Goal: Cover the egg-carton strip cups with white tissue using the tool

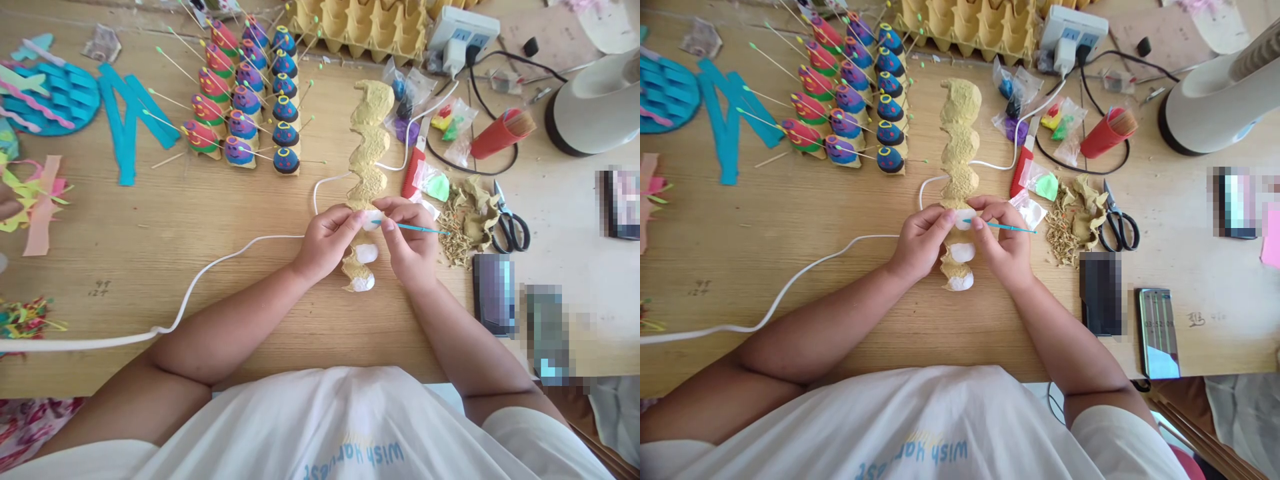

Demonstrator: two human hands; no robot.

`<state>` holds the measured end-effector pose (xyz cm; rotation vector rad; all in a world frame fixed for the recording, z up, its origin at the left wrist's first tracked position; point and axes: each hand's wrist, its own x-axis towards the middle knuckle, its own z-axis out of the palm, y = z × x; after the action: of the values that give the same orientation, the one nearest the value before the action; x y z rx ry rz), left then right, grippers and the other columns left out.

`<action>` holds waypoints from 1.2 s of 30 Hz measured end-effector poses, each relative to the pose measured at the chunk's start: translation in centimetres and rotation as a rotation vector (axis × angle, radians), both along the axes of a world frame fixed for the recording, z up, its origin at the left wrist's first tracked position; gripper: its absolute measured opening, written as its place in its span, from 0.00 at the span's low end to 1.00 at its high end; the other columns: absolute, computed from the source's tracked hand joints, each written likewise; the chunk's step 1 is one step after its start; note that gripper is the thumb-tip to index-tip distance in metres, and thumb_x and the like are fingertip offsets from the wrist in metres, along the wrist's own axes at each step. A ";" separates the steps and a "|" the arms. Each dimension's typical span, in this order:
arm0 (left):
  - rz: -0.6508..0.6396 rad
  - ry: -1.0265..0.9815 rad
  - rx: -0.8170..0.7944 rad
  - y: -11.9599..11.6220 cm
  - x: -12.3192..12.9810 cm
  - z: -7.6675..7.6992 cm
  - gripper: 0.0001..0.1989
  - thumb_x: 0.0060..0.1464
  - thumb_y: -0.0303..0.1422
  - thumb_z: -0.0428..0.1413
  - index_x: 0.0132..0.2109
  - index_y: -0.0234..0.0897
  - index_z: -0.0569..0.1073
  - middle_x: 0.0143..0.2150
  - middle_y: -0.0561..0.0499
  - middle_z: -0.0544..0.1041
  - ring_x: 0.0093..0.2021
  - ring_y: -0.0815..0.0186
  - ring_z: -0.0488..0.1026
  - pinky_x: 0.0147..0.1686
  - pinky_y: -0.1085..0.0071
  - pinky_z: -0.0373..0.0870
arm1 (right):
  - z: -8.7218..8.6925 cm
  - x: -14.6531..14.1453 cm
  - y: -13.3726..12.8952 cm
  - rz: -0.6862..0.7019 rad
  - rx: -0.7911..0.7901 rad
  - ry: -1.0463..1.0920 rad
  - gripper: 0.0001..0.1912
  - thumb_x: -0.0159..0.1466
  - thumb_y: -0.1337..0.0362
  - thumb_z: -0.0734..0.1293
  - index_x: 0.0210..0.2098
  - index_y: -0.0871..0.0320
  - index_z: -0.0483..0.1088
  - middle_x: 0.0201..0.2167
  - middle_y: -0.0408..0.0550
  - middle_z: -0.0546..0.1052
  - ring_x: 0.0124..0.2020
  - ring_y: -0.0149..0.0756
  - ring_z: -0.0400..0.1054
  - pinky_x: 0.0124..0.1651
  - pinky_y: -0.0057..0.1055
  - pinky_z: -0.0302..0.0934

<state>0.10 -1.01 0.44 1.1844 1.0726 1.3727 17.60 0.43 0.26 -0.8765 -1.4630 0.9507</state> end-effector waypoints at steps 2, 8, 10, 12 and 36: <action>-0.001 0.000 0.004 0.0 0.0 -0.1 0.30 0.67 0.63 0.64 0.32 0.41 0.82 0.30 0.52 0.76 0.36 0.65 0.73 0.39 0.65 0.72 | 0.0 0.0 0.0 -0.005 -0.015 -0.003 0.13 0.74 0.51 0.77 0.40 0.49 0.74 0.51 0.47 0.87 0.54 0.43 0.83 0.62 0.48 0.77; -0.002 -0.011 0.000 0.0 0.0 -0.2 0.29 0.66 0.63 0.65 0.33 0.42 0.83 0.31 0.52 0.77 0.36 0.64 0.75 0.41 0.65 0.73 | 0.1 -0.1 0.0 -0.028 -0.038 -0.020 0.17 0.73 0.46 0.77 0.39 0.48 0.73 0.50 0.48 0.88 0.53 0.44 0.83 0.62 0.50 0.77; -0.003 -0.010 0.004 0.0 0.0 -0.2 0.29 0.66 0.63 0.65 0.33 0.42 0.84 0.31 0.52 0.78 0.36 0.64 0.75 0.40 0.65 0.73 | 0.1 -0.1 0.0 -0.026 -0.039 -0.012 0.17 0.73 0.45 0.77 0.38 0.49 0.73 0.50 0.48 0.88 0.53 0.44 0.83 0.62 0.50 0.77; -0.004 -0.002 0.010 0.0 0.0 -0.2 0.29 0.68 0.62 0.64 0.33 0.42 0.84 0.31 0.52 0.78 0.36 0.64 0.75 0.40 0.65 0.73 | 0.2 -0.1 0.0 -0.023 -0.042 -0.010 0.18 0.73 0.45 0.77 0.38 0.49 0.72 0.50 0.48 0.88 0.54 0.44 0.83 0.62 0.50 0.77; -0.023 -0.004 0.035 -0.1 0.1 0.0 0.27 0.68 0.61 0.65 0.35 0.42 0.85 0.35 0.50 0.84 0.40 0.63 0.80 0.45 0.65 0.77 | -0.1 0.0 0.0 -0.011 0.001 0.026 0.14 0.74 0.50 0.76 0.39 0.48 0.73 0.49 0.45 0.86 0.53 0.42 0.82 0.61 0.47 0.77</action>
<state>0.21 -1.12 0.42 1.2155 1.0327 1.3811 17.64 0.44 0.14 -0.8676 -1.4356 0.9498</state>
